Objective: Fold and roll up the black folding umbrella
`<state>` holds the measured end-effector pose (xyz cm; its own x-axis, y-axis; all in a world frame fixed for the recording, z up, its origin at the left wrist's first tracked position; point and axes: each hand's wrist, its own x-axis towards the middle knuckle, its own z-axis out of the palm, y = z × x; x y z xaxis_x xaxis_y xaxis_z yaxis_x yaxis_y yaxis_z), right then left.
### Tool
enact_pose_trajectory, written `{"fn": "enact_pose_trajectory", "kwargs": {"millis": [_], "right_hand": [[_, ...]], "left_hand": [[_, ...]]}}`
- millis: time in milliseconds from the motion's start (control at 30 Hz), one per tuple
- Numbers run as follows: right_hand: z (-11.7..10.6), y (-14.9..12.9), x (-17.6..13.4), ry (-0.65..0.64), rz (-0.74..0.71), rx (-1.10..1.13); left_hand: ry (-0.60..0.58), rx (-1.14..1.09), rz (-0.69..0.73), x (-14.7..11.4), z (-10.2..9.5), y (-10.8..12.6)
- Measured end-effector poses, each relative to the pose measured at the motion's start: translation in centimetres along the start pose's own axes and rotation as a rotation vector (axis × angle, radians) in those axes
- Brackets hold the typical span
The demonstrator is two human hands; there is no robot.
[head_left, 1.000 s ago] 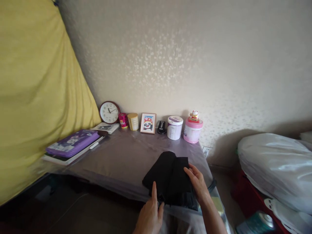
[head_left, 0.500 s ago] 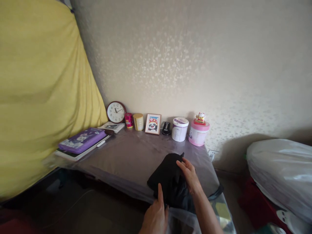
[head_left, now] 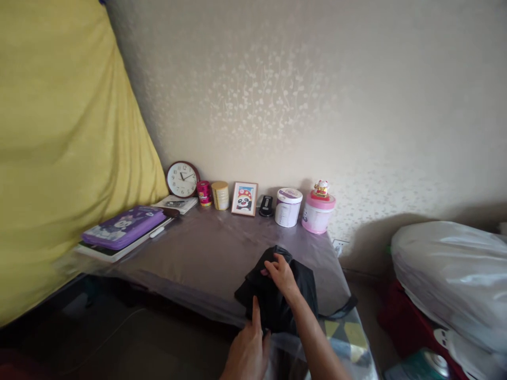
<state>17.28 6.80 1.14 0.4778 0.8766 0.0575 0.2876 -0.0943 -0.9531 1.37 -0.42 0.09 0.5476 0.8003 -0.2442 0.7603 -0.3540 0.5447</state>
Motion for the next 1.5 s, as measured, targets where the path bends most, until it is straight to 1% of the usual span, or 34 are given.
{"fn": "enact_pose_trajectory", "kwargs": {"millis": [100,233,367,467,567,667,767,867,967,1100,1167,1300,1400,1500], "right_hand": [[0.0,-0.4,-0.4,-0.044,-0.028,-0.079],[-0.1,-1.2,-0.9,-0.054,-0.056,-0.200],[-0.3,-1.5,-1.1,-0.059,-0.060,-0.247],[-0.4,-1.6,-1.2,-0.061,-0.071,-0.266],[-0.4,-1.7,-1.3,-0.070,-0.096,-0.274],[-0.4,-1.6,-1.5,-0.080,-0.127,-0.275],[-0.4,-1.3,-1.7,-0.084,-0.157,-0.269],[-0.4,-1.0,-2.1,-0.081,-0.191,-0.251],[-0.4,-0.7,-2.5,-0.075,-0.226,-0.226],[-0.3,-0.1,-2.7,-0.080,-0.263,-0.184],[-0.4,0.3,-2.7,-0.091,-0.282,-0.146],[-0.9,0.9,-3.3,-0.111,-0.390,-0.065],[-1.5,0.8,-4.3,-0.151,-0.515,-0.136],[-1.9,0.7,-5.4,-0.222,-0.640,-0.227]], "left_hand": [[0.025,-0.032,0.010,0.0,0.1,-0.4],[0.048,-0.134,0.059,-0.4,0.2,-0.8],[0.105,-0.193,0.124,-1.0,0.3,-1.1],[0.073,-0.086,0.153,-1.2,-0.1,-0.7],[0.021,0.100,0.119,-1.1,-0.8,0.1],[0.015,0.227,0.101,-0.7,-1.2,0.8],[0.031,0.274,0.098,-0.4,-1.1,0.8],[0.043,0.244,0.094,-0.4,-0.6,0.2],[0.095,0.176,0.100,-0.4,0.1,-0.5],[0.235,0.130,0.122,-0.3,1.0,-1.4],[0.276,0.119,0.151,-0.1,1.4,-1.7],[0.328,0.126,0.192,0.2,1.9,-2.1],[0.352,0.142,0.183,0.3,2.3,-2.3],[0.312,0.143,0.132,0.2,2.2,-2.1]]}}
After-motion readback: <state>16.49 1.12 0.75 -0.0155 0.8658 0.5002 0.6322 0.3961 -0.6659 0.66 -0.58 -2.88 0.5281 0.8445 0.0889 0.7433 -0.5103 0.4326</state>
